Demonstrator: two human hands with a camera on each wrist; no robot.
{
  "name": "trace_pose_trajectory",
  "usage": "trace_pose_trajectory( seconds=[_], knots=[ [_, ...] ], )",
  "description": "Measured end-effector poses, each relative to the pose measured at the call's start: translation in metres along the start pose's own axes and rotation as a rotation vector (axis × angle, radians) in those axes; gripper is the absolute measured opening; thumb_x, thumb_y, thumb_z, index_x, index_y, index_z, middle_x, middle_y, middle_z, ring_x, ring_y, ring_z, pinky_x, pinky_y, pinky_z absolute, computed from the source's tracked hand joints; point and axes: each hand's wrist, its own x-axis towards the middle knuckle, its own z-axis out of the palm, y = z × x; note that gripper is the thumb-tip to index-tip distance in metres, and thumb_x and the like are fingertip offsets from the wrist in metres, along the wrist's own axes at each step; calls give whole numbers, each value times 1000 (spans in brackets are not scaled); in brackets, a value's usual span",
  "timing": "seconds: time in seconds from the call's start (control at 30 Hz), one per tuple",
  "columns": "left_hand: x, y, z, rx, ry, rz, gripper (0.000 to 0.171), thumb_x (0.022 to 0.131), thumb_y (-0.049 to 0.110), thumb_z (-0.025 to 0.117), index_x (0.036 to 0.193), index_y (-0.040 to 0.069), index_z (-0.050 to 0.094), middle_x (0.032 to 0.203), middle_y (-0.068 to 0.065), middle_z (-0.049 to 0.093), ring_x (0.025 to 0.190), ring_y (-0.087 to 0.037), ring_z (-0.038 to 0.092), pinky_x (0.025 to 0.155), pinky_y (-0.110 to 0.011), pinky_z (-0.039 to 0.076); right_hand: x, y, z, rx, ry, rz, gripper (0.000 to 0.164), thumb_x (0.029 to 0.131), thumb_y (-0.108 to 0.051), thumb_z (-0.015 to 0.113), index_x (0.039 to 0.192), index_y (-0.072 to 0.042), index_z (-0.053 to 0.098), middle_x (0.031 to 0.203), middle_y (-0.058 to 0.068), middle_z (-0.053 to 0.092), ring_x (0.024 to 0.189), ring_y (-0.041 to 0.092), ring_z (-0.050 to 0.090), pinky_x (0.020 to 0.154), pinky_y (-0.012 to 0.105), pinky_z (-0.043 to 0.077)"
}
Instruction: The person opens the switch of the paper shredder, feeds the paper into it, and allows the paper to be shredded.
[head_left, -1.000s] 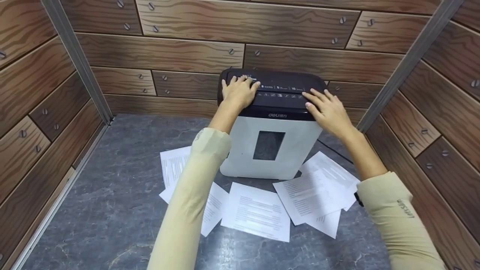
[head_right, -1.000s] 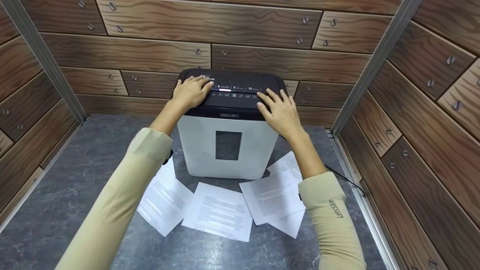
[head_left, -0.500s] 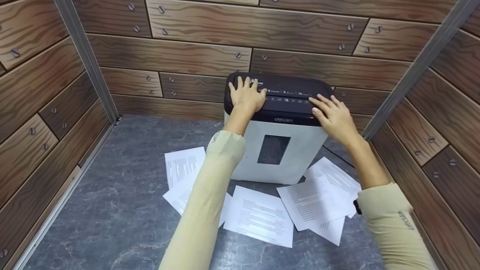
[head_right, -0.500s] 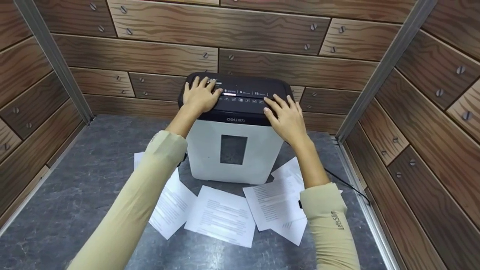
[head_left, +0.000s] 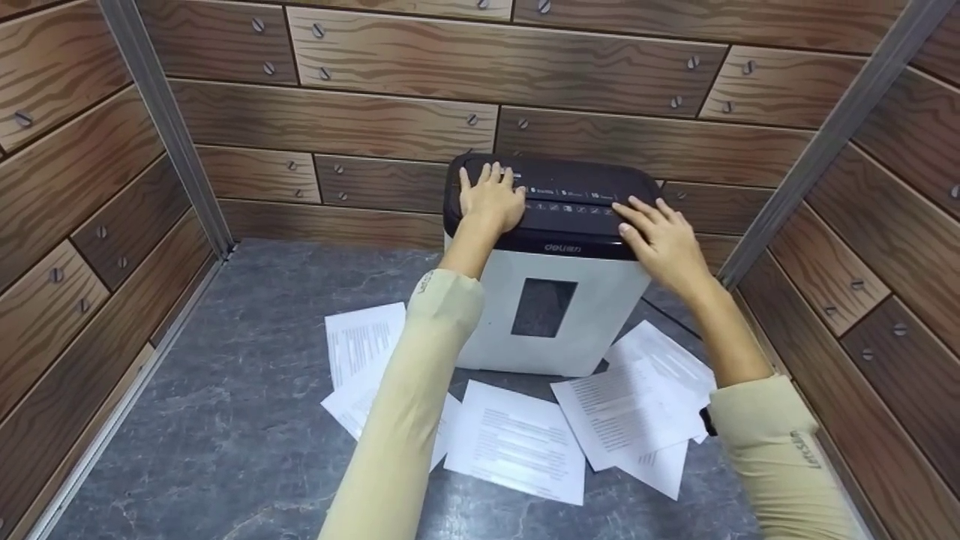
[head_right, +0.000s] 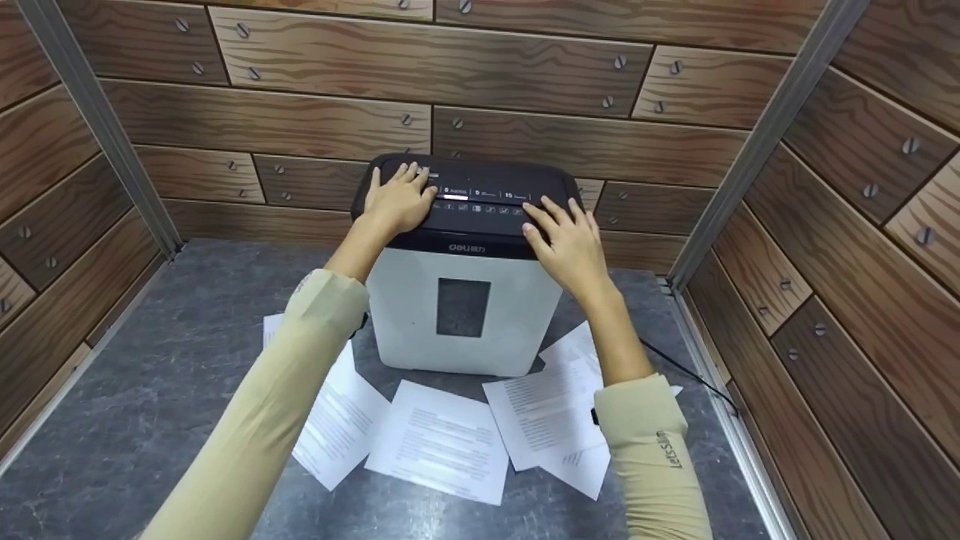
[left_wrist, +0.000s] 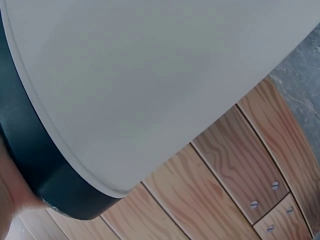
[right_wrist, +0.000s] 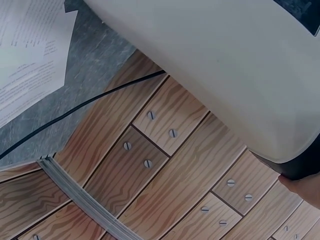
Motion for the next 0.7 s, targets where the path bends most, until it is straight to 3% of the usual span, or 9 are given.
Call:
trace_pose_trajectory(
  seconds=[0.23,0.43,0.7],
  knots=[
    [2,1,-1,-3,-3,18,53,101,37,19,147,12,18,151,-4,13,137,-15,7,110,-35,1,-1,0,-2,1,-1,3,43,99,-35,38,132,-11,50,137,16,42,127,46,25,101,63,14],
    [-1,4,1,6,-29,55,51,102,32,18,147,9,18,152,-6,12,137,-17,8,110,-34,3,-4,0,0,0,-10,3,43,99,-35,38,132,-11,50,137,16,42,127,47,25,101,63,14],
    [1,6,1,6,-6,27,51,102,31,18,147,9,17,152,-6,12,137,-17,8,110,-34,3,-1,-1,-1,3,-5,4,43,99,-36,38,132,-11,50,137,16,42,127,47,25,101,64,14]
  ],
)
